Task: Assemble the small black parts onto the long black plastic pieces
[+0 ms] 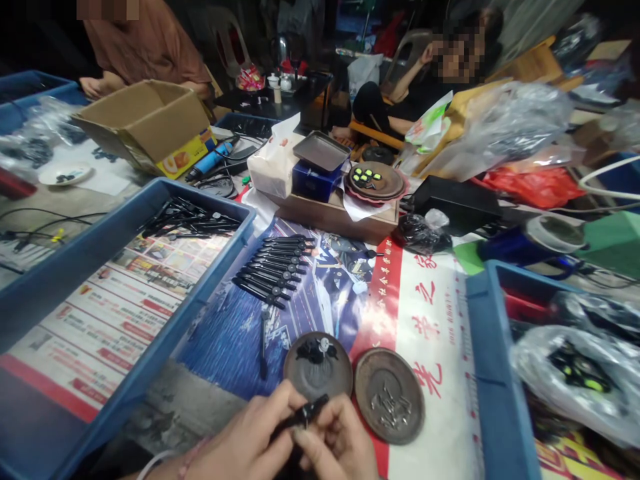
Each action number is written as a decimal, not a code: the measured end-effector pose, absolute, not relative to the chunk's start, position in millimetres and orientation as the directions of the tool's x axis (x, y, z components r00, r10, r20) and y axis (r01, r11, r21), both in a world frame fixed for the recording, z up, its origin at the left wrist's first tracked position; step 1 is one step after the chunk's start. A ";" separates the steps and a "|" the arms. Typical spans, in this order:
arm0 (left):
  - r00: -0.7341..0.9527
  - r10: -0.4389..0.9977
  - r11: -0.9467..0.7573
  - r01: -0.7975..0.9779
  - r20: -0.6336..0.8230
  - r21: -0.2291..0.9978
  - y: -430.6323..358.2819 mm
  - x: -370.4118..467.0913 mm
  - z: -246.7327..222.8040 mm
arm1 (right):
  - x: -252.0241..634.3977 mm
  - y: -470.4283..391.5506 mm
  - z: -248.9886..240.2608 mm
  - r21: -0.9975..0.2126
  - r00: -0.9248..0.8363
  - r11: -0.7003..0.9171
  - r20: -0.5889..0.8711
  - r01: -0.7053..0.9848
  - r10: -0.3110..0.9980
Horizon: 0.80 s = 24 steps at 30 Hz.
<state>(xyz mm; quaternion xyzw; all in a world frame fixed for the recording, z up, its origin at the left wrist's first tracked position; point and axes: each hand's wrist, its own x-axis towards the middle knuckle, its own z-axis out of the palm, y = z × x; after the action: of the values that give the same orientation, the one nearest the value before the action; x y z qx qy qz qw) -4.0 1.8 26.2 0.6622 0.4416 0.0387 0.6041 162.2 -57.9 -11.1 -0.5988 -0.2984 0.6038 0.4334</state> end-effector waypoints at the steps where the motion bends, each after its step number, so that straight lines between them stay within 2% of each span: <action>1: 0.618 0.625 0.136 0.516 -0.477 0.846 2.7 -3.4 27.6 | 160.8 -57.1 -11.1 -0.844 0.085 -0.469 -0.504 -0.259 0.860; 4: 0.653 0.587 0.197 0.458 -0.478 0.867 5.4 -1.2 31.7 | 160.6 -56.4 -12.1 -0.768 -0.003 -0.514 -0.555 -0.383 0.832; 8: 0.692 0.544 0.234 0.417 -0.474 0.878 5.2 2.1 28.5 | 167.0 -56.3 -12.6 -0.763 -0.122 -0.543 -0.538 -0.349 0.834; 10: 0.701 0.534 0.314 0.354 -0.472 0.881 3.1 4.6 22.6 | 171.2 -54.9 -12.5 -0.760 -0.146 -0.561 -0.546 -0.327 0.825; 13: 0.731 0.452 0.572 0.203 -0.512 0.795 -0.3 8.4 12.8 | 177.0 -52.1 -12.2 -0.768 -0.062 -0.572 -0.581 -0.288 0.812; 15: 0.755 0.409 0.662 0.140 -0.512 0.736 -1.5 10.0 8.3 | 178.9 -50.9 -12.1 -0.785 0.017 -0.558 -0.583 -0.270 0.812; 24: 0.731 0.447 0.651 0.129 -0.516 0.748 0.0 5.5 13.5 | 170.1 -53.1 -14.2 -0.807 -0.004 -0.542 -0.557 -0.236 0.831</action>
<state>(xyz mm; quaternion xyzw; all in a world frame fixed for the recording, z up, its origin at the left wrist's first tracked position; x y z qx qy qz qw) 5.5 0.0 13.5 0.4067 0.3542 0.0949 0.8367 170.1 -53.1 -14.2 -0.5785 -0.2568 0.6605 0.4039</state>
